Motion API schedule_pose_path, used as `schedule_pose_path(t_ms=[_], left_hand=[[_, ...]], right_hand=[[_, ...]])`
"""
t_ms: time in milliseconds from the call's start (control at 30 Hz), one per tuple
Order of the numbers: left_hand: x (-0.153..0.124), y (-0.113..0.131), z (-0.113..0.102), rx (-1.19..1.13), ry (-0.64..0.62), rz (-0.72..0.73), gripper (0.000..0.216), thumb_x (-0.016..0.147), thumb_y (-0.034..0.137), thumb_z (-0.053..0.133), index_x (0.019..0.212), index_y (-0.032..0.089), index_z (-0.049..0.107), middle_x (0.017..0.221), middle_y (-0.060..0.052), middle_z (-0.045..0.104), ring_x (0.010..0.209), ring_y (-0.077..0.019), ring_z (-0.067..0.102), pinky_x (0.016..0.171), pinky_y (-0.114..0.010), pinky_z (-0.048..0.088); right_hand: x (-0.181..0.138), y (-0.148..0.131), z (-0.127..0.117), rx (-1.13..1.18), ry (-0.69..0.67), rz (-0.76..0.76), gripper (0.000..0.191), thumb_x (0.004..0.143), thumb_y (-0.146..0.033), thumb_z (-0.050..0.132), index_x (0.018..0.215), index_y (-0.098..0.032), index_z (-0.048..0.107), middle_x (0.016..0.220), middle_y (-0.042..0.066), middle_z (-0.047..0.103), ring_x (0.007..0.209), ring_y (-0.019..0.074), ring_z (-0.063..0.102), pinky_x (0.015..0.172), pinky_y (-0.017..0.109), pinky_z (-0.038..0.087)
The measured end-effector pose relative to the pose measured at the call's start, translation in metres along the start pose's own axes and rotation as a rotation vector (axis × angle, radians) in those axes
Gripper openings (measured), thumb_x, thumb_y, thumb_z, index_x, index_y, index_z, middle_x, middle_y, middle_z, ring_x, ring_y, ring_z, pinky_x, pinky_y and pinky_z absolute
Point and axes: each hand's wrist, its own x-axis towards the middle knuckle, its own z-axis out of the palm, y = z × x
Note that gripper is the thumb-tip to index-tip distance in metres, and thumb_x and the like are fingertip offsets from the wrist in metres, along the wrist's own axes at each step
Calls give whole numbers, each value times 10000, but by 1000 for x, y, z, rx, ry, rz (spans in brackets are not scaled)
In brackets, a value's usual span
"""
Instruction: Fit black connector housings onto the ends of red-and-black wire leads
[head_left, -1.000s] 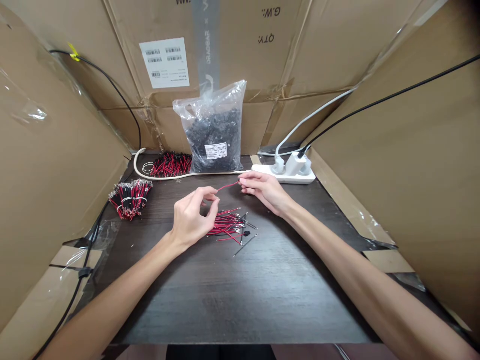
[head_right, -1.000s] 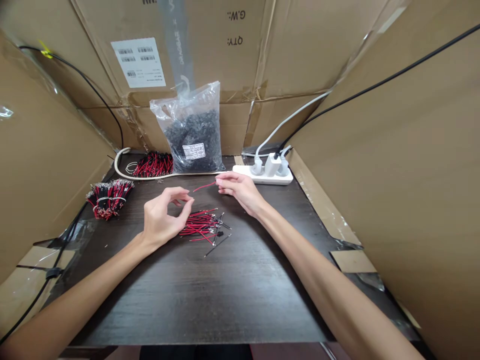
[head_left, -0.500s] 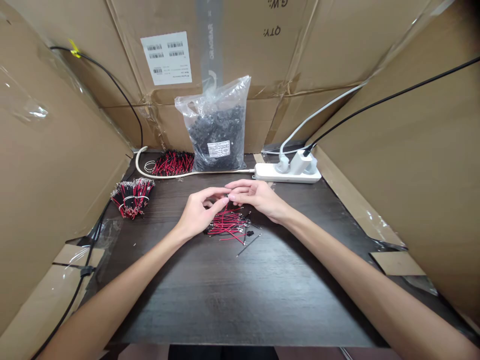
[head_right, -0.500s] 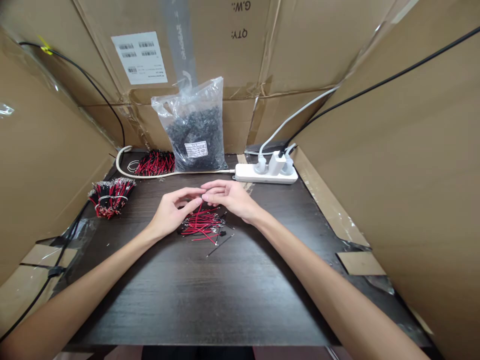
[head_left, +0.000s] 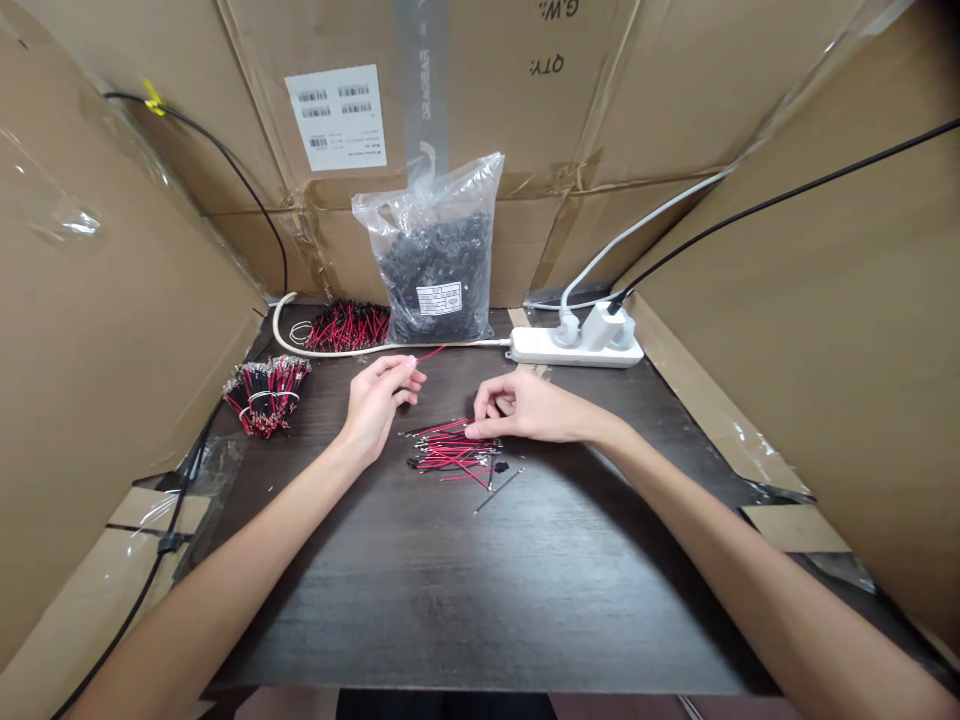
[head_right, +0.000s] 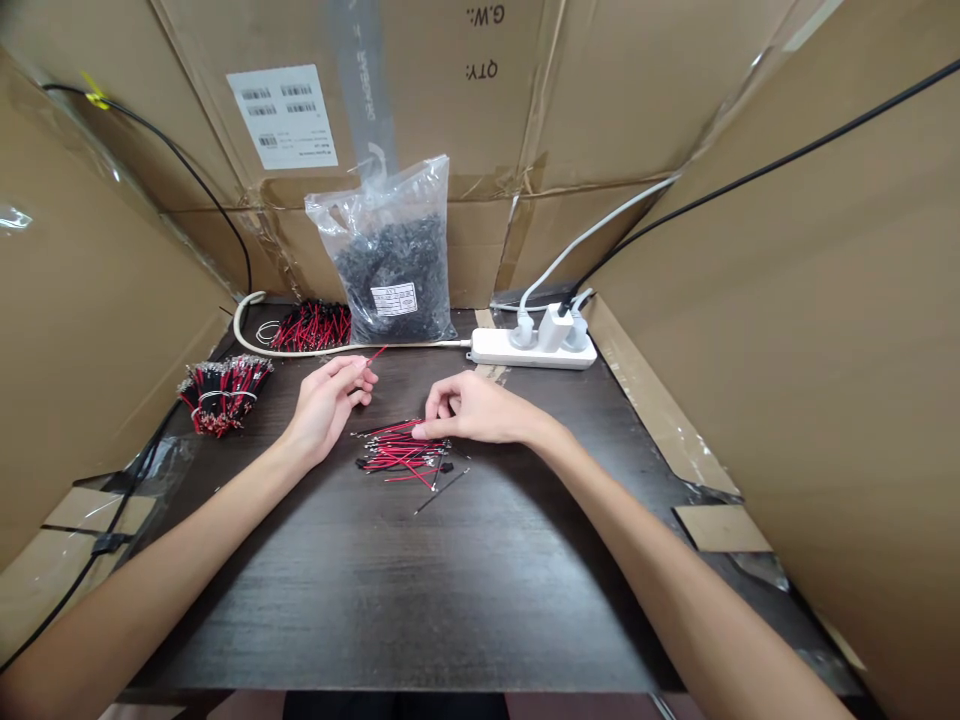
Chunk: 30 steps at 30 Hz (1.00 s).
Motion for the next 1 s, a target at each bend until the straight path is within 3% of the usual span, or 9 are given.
schedule_pose_path(t_ms=[167,400,667,833,1000], left_hand=[[-1,0,1,-18,11,-9,337,595,330,838,805,115,686,704,-52,659,654,-121,566,570,-238,410],[-1,0,0,-30,-10,-14,345,591,350,850,796,119,694,695,-42,652,642,-113,547,581,-243,403],[1,1,-2,-59,-7,-50,343,563,302,873,796,120,700,735,-46,666,687,-115,570,612,-238,414],[1,-2,-1,44,-5,-5,354,548,271,888,803,128,688,763,-40,678,646,-98,557,589,-226,423],[-3,-9,1,209,-29,101,324,563,277,878,780,138,682,752,-38,669,676,-129,589,565,-231,466]], right_hand=[[-3,-9,3,-191,2,-5,408,728,-551,762,769,-151,691,640,-2,578,545,103,469,539,257,307],[-2,-6,3,-149,-30,-31,420,800,-562,677,807,-144,721,638,9,579,570,115,429,563,273,295],[-1,1,-1,52,-66,-62,497,861,-659,554,861,-163,591,667,-31,473,590,113,368,580,270,280],[4,4,6,202,-49,-143,456,869,-623,571,849,-168,579,779,18,599,677,133,498,678,292,375],[8,3,10,312,61,-91,467,784,-635,658,827,-173,603,684,9,622,658,146,554,681,304,420]])
